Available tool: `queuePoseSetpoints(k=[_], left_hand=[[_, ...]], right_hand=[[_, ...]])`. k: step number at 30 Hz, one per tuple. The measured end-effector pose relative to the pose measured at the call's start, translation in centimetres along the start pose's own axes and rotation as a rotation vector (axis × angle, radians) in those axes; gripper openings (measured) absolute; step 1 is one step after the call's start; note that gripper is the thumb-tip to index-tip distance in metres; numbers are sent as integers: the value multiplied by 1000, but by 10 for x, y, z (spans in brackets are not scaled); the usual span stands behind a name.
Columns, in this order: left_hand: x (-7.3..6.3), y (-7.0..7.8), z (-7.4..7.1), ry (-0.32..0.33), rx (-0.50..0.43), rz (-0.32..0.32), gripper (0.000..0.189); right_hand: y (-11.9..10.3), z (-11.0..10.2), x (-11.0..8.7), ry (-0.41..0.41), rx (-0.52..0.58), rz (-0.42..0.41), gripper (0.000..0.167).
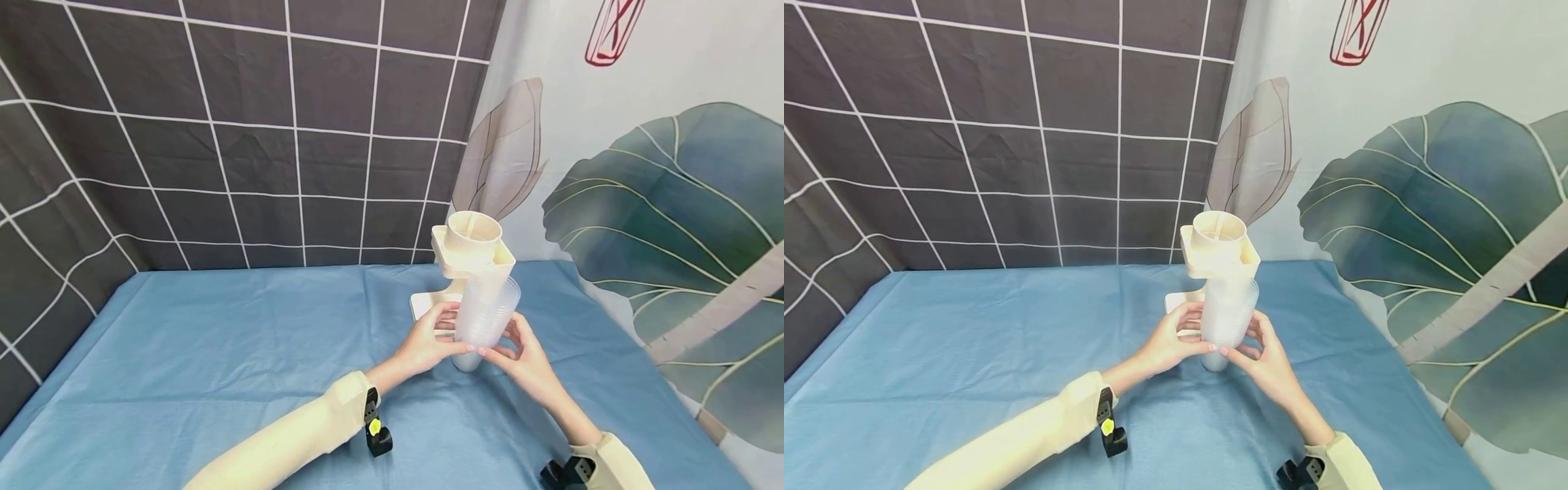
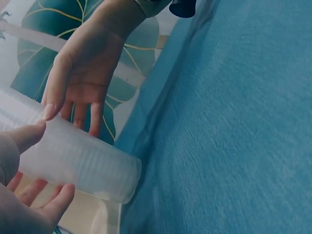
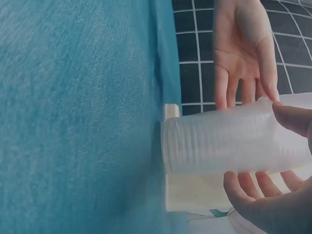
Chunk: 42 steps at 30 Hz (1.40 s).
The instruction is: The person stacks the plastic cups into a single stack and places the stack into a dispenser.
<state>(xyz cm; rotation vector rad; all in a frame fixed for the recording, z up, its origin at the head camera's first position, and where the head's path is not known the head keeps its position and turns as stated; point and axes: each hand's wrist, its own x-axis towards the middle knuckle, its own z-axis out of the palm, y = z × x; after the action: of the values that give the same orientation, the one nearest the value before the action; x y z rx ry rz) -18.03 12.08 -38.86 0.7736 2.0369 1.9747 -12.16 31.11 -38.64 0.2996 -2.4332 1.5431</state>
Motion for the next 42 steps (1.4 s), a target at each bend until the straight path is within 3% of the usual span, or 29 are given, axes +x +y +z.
queuePoseSetpoints(k=[10, 23, 32, 42], left_hand=[[-6, 17, -1, 36, 34, 71, 63], [-11, 52, -3, 86, 7, 182, 61], [-9, 78, -6, 136, -27, 247, 60], [2, 106, -14, 186, 7, 361, 60]], right_hand=[[-20, -1, 0, 51, -49, -62, 68], [-53, -4, 8, 184, -3, -257, 69], [-73, -7, 20, 233, 120, -414, 70], [-100, -16, 43, 233, 230, -449, 66]])
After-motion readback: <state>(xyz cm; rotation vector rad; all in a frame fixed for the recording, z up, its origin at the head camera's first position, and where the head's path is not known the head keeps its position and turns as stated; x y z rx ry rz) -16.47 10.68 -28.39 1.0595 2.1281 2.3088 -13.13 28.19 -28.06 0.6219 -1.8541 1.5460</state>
